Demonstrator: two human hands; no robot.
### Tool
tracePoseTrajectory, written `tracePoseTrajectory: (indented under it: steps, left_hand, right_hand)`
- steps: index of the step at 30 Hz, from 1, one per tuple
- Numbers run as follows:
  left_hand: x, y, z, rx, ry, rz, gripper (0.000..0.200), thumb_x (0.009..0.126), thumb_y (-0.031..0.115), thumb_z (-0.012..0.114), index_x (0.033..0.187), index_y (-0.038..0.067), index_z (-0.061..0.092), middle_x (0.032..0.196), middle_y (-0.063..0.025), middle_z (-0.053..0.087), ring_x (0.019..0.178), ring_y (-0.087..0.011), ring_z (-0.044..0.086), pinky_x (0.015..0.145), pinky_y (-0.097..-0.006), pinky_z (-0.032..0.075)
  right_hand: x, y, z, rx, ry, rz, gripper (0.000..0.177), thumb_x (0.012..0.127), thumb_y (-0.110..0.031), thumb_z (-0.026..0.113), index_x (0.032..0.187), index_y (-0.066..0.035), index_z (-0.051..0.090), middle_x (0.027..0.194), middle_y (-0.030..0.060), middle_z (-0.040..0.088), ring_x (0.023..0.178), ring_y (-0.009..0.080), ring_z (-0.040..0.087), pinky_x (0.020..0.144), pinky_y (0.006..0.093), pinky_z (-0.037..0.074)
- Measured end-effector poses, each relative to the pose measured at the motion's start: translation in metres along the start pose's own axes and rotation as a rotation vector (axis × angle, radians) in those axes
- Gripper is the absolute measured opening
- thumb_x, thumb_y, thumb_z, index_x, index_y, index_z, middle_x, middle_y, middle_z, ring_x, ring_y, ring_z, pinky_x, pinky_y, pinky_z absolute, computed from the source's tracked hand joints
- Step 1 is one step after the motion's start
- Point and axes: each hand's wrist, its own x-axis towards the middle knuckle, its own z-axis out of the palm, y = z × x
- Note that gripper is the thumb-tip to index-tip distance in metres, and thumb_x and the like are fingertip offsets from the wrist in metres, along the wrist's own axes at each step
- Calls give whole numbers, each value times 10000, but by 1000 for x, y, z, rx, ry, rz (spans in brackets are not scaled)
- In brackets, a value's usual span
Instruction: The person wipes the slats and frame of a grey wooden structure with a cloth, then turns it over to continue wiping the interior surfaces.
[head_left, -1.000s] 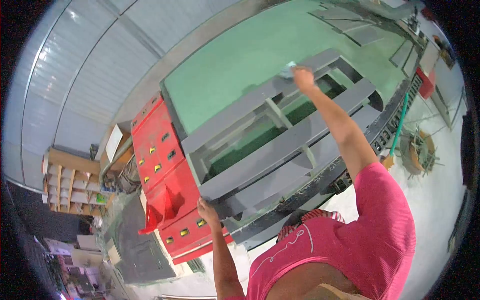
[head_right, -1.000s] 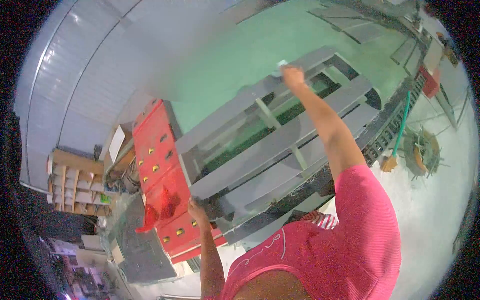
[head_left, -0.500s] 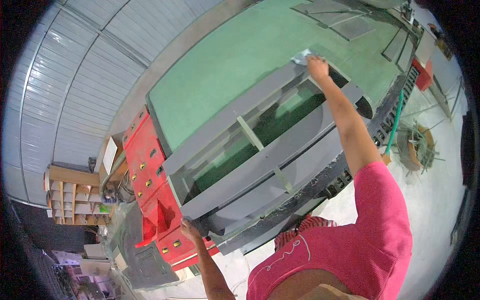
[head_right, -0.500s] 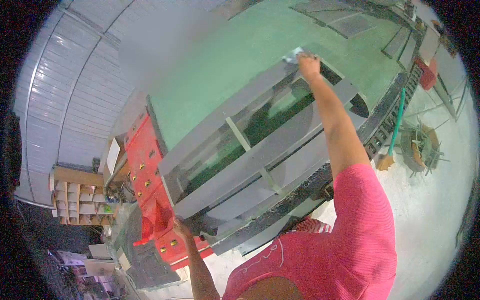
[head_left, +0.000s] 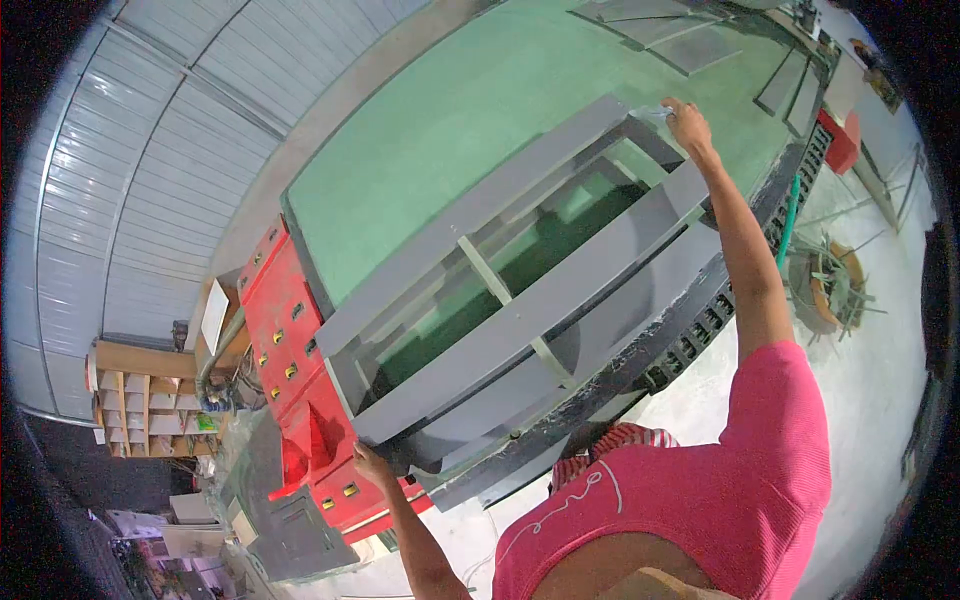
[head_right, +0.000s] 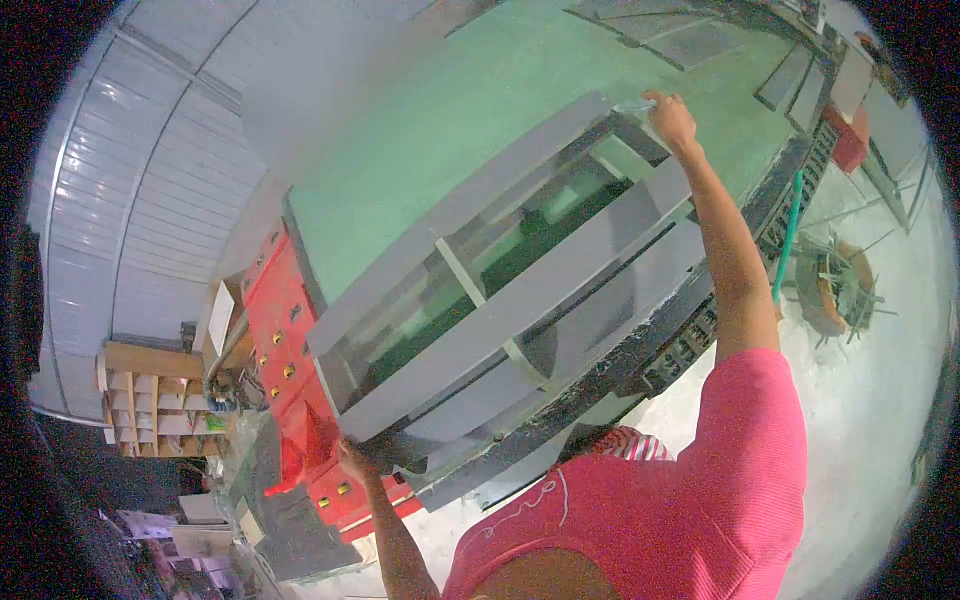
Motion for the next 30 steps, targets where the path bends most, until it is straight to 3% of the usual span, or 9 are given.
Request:
tracePoseTrajectory:
  steps: [5,10,17,20,22,26,28,29,30]
  left_hand:
    - [0,0,-2,52,-55,-96,514,950,346,409,887,-138,569,647,-171,553,596,-214,442,553,-402,376]
    - [0,5,-4,81,-68,-125,524,943,363,415,918,-135,572,691,-205,590,603,-254,483,574,-426,395]
    - [-1,3,-2,15,-46,-51,537,930,386,414,937,-122,587,756,-260,612,632,-307,535,602,-442,414]
    - [-1,10,-7,60,-117,-161,517,927,365,416,936,-121,594,780,-260,620,664,-308,552,632,-427,430]
    - [-1,5,-4,38,-58,-94,503,924,351,417,931,-118,599,758,-248,615,655,-294,536,630,-423,425]
    - [-5,16,-3,-27,-23,-68,490,926,346,416,930,-108,602,687,-200,584,616,-240,483,586,-405,404]
    - [-2,14,-2,-8,-48,-125,487,932,340,410,912,-108,599,665,-183,571,607,-223,470,575,-403,395]
    - [-1,13,-1,-10,-50,-124,487,932,340,410,912,-108,599,665,-183,571,607,-223,470,575,-403,395]
    - [-1,14,-2,-1,-52,-133,486,934,342,410,904,-104,600,662,-182,571,601,-221,470,568,-404,391]
  right_hand:
    - [18,40,15,109,-36,43,302,778,-124,530,1055,-169,640,1053,183,590,974,375,555,852,443,457]
    - [14,40,18,14,173,-249,285,778,-123,561,1044,-30,606,914,231,615,942,380,536,835,441,456]
    - [-3,31,42,92,218,-126,401,792,-171,615,1153,-30,514,908,272,596,925,389,557,812,429,462]
    - [-9,4,45,140,131,-100,444,769,-205,659,1161,-58,512,967,234,604,927,375,581,802,410,470]
    - [-30,-29,55,557,-157,-31,451,780,-171,671,1168,-41,483,1084,188,576,928,298,603,784,409,474]
    - [-64,-66,123,197,-113,-317,368,794,-234,682,1108,-66,586,870,101,612,762,204,600,667,310,491]
    - [-65,-95,121,482,-619,212,296,822,-223,661,1087,-104,606,759,61,545,606,152,535,547,278,464]
    - [-64,-100,119,481,-617,213,296,822,-223,661,1087,-104,606,759,61,545,606,152,535,547,278,464]
    - [-59,-102,121,688,-530,501,241,834,-215,648,1044,-105,603,724,43,507,562,132,489,516,270,451]
